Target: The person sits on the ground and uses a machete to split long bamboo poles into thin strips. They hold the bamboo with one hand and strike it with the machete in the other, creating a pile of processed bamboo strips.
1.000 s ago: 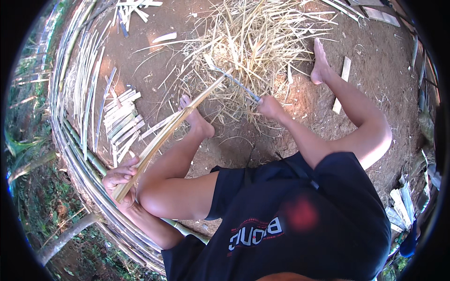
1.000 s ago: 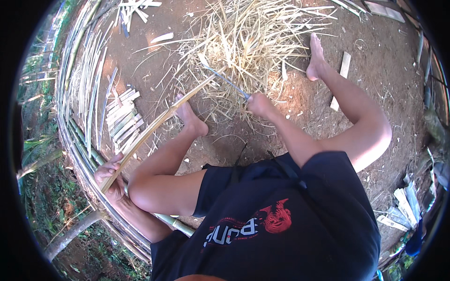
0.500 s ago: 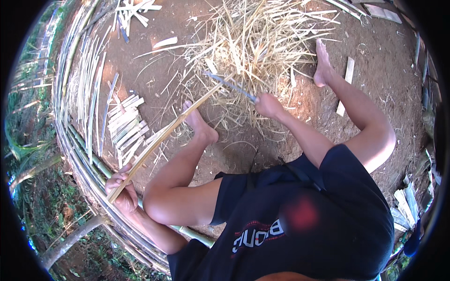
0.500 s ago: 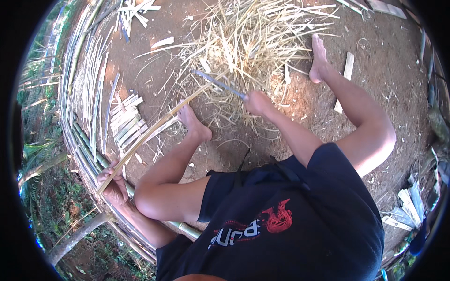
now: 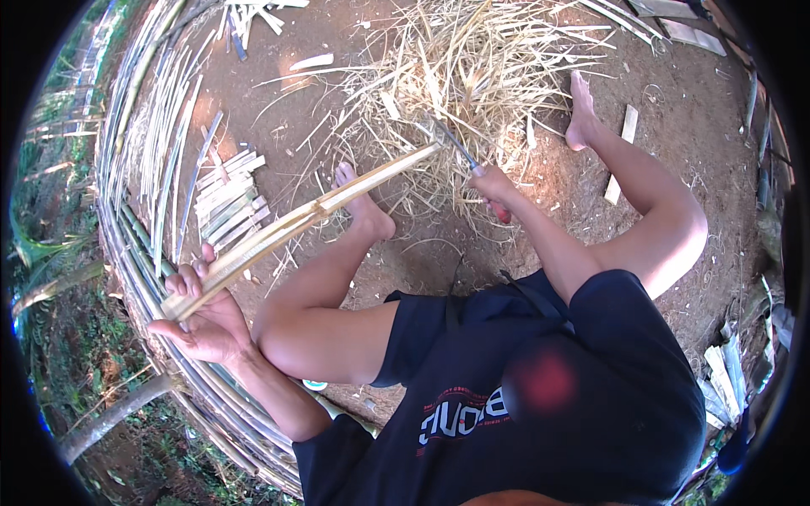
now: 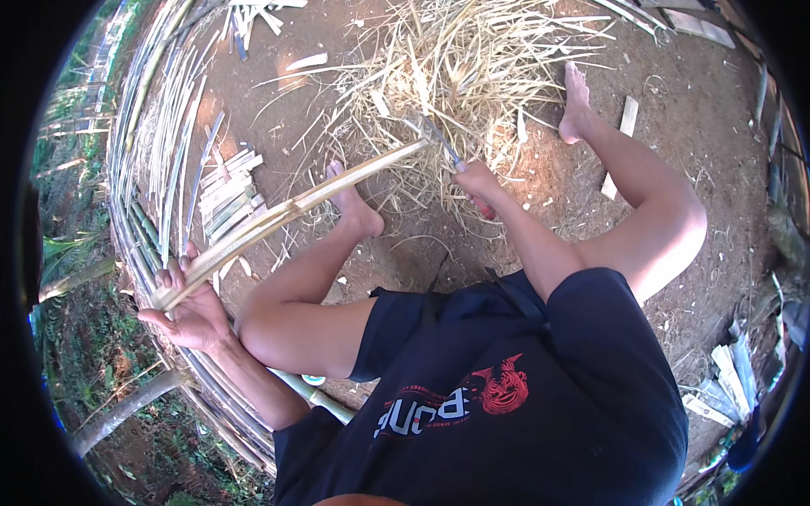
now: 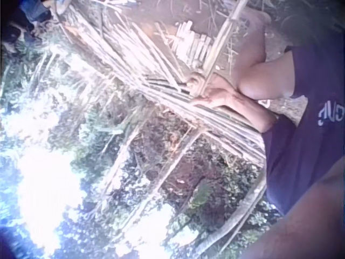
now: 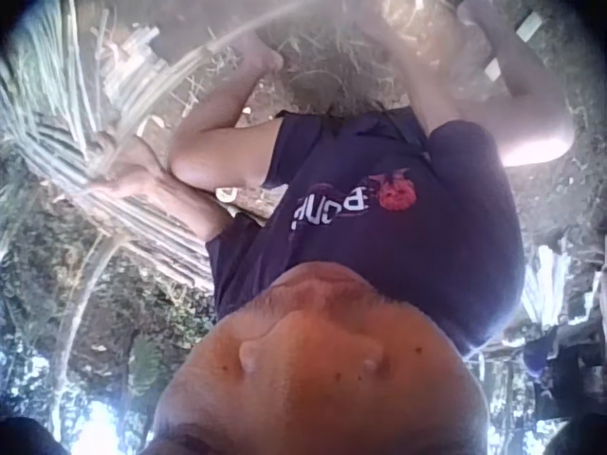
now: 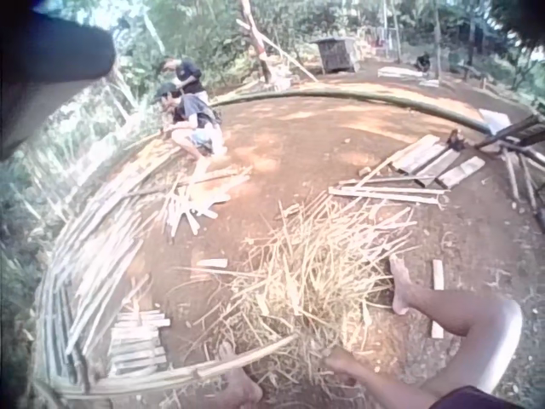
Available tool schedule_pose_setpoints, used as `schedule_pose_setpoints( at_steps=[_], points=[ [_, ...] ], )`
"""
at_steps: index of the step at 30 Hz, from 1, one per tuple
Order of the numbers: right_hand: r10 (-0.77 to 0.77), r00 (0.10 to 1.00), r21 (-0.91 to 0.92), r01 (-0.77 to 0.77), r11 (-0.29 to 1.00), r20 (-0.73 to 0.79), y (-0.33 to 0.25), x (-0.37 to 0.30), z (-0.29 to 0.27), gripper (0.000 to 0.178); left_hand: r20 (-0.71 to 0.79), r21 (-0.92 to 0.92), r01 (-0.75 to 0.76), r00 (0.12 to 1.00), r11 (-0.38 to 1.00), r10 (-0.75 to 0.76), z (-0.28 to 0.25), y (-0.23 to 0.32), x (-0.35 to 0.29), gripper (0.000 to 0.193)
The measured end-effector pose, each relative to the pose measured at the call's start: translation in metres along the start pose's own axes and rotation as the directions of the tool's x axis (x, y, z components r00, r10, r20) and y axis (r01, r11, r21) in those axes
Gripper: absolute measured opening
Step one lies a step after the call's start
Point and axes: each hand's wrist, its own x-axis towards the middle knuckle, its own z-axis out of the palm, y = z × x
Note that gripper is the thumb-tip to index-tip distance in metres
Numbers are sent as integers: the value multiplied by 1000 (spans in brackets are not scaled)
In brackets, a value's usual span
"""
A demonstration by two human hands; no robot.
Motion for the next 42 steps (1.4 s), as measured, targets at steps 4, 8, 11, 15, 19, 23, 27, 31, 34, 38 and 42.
schedule_pose_setpoints(
  at_steps=[4,8,11,15,19,23,27,31,34,38,42],
  points=[
    [-82,997,-77,82,994,3,-20,-63,26,24,-233,182,-77,965,980,119,30,-11,-17,48],
    [-579,814,-246,569,785,36,-39,-161,60,22,-323,285,-185,906,941,275,44,-25,-40,49],
    [-695,702,-259,708,657,155,-42,-187,69,20,-332,311,-267,869,912,368,58,-37,-51,51],
    [-495,856,-388,511,767,150,-12,-146,62,17,-308,272,-321,864,907,398,56,-41,-66,54],
    [-181,979,-494,202,846,91,16,-79,25,27,-337,317,-326,839,891,427,56,-45,-60,55],
    [-386,894,-529,446,722,228,-3,-108,33,28,-331,330,-323,840,887,429,55,-47,-51,55],
    [-290,947,-462,322,826,141,7,-70,29,23,-375,386,-292,817,875,438,66,-45,-38,57],
    [-137,989,-485,142,863,46,17,-22,6,20,-426,429,-276,778,860,462,55,-47,-21,55],
    [-216,958,-530,283,799,187,2,-48,4,24,-402,425,-272,798,863,449,47,-43,-21,54],
    [-117,992,-496,122,860,41,38,-10,10,28,-442,420,-264,776,868,450,48,-45,-15,54],
    [-175,980,-512,196,836,90,14,-16,9,28,-493,461,-249,726,852,479,38,-46,-9,55]
  ],
)
